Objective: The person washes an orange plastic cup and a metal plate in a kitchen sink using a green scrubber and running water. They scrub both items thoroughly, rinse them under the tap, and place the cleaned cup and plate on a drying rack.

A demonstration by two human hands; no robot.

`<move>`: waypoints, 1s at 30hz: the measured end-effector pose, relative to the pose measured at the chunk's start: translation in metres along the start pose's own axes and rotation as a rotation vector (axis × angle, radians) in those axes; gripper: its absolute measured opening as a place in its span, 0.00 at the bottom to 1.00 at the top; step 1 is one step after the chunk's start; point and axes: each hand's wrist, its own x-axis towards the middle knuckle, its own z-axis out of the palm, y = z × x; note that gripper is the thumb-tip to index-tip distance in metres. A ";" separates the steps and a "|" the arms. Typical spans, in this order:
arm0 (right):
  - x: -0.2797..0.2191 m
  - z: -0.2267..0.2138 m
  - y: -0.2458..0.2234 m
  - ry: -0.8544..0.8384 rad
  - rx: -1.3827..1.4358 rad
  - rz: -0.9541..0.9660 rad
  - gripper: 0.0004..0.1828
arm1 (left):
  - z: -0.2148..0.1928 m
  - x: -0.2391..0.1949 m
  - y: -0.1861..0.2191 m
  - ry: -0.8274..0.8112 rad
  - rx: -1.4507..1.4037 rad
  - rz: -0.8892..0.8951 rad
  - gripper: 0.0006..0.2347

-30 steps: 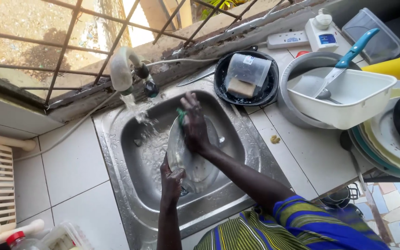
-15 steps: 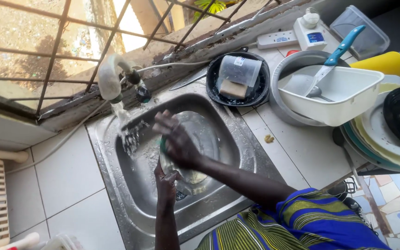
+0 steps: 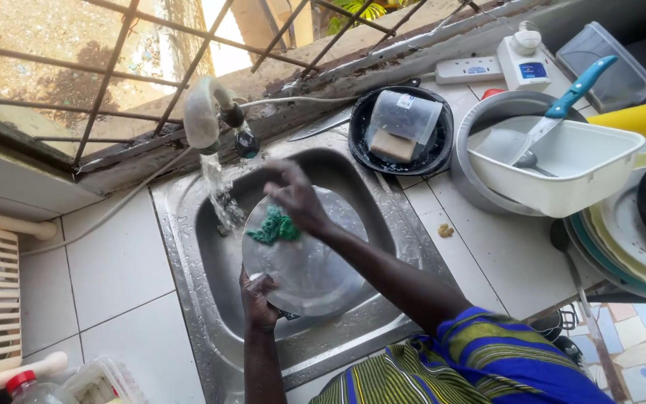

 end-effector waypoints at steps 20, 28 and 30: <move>0.112 0.005 0.008 -0.128 0.953 0.933 0.28 | -0.025 -0.018 -0.002 0.004 -0.063 0.141 0.45; 0.121 0.020 -0.022 0.101 0.652 0.931 0.30 | -0.011 -0.031 0.010 0.001 -0.060 0.102 0.45; 0.118 0.026 -0.019 0.115 0.534 0.968 0.35 | -0.020 -0.030 0.006 -0.002 -0.103 0.115 0.45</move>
